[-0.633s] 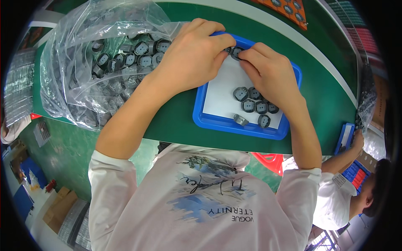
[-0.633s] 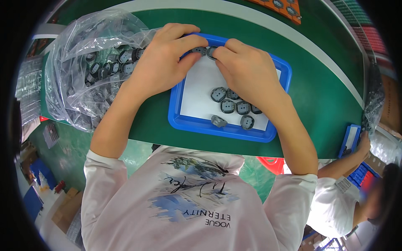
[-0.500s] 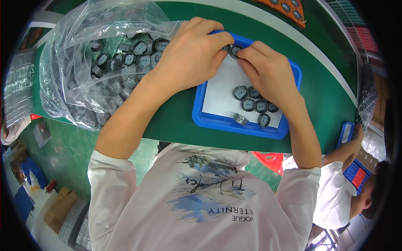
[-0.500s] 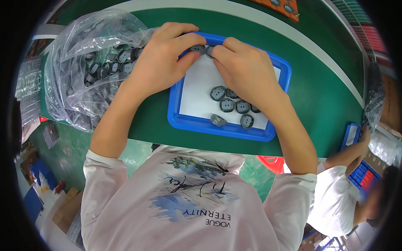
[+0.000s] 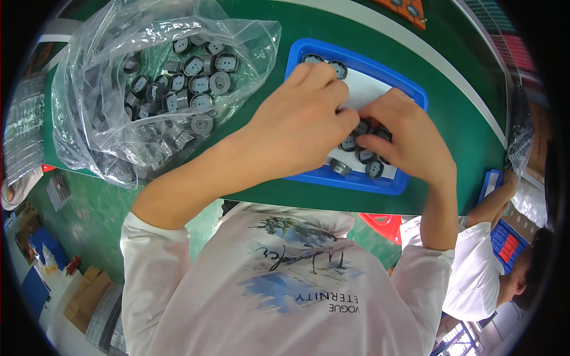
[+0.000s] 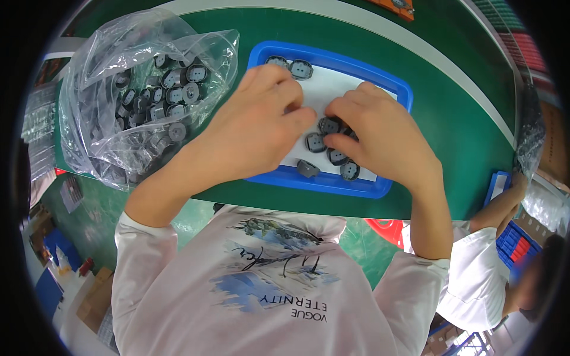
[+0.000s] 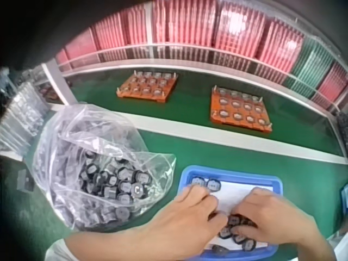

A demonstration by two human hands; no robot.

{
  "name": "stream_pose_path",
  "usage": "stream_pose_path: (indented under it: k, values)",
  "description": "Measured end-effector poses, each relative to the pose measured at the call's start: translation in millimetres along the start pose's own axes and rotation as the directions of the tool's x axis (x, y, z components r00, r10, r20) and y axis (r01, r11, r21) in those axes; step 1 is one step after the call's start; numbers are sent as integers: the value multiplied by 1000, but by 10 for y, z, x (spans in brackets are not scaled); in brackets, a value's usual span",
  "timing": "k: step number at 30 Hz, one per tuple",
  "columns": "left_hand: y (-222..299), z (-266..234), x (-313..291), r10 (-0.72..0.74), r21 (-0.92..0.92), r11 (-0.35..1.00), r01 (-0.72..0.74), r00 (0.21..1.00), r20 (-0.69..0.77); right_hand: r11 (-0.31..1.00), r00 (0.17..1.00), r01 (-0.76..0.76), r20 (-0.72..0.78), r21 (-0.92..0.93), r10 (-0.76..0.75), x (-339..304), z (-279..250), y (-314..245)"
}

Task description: Organizing small plastic components from a bag into a structured tray.

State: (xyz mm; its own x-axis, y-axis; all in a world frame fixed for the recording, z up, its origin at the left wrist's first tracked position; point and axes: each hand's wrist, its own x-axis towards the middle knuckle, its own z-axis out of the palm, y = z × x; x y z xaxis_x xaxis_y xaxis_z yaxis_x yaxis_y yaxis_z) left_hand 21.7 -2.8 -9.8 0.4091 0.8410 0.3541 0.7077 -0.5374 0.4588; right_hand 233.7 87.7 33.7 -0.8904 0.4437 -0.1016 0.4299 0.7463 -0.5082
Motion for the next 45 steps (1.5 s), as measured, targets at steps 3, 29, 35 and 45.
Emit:
stream_pose_path:
  k: [3, 29, 35, 45]
  values:
    - [-80, -153, -12, -47, 77, 996, 47, 999, -3, 994, 995, -104, 5, 22, 104, 38, 3, -16]
    - [-277, -155, -10, -154, 106, 980, 170, 977, -146, 983, 964, -129, -250, -130, 93, 197, 229, 90]
    - [-228, -197, -3, -171, 78, 980, 183, 976, -136, 968, 954, -248, -170, 23, 249, 155, 119, -54]
    - [-247, -180, -12, -160, 111, 977, 182, 971, -180, 989, 949, -114, -305, -96, 80, 313, 333, -175]
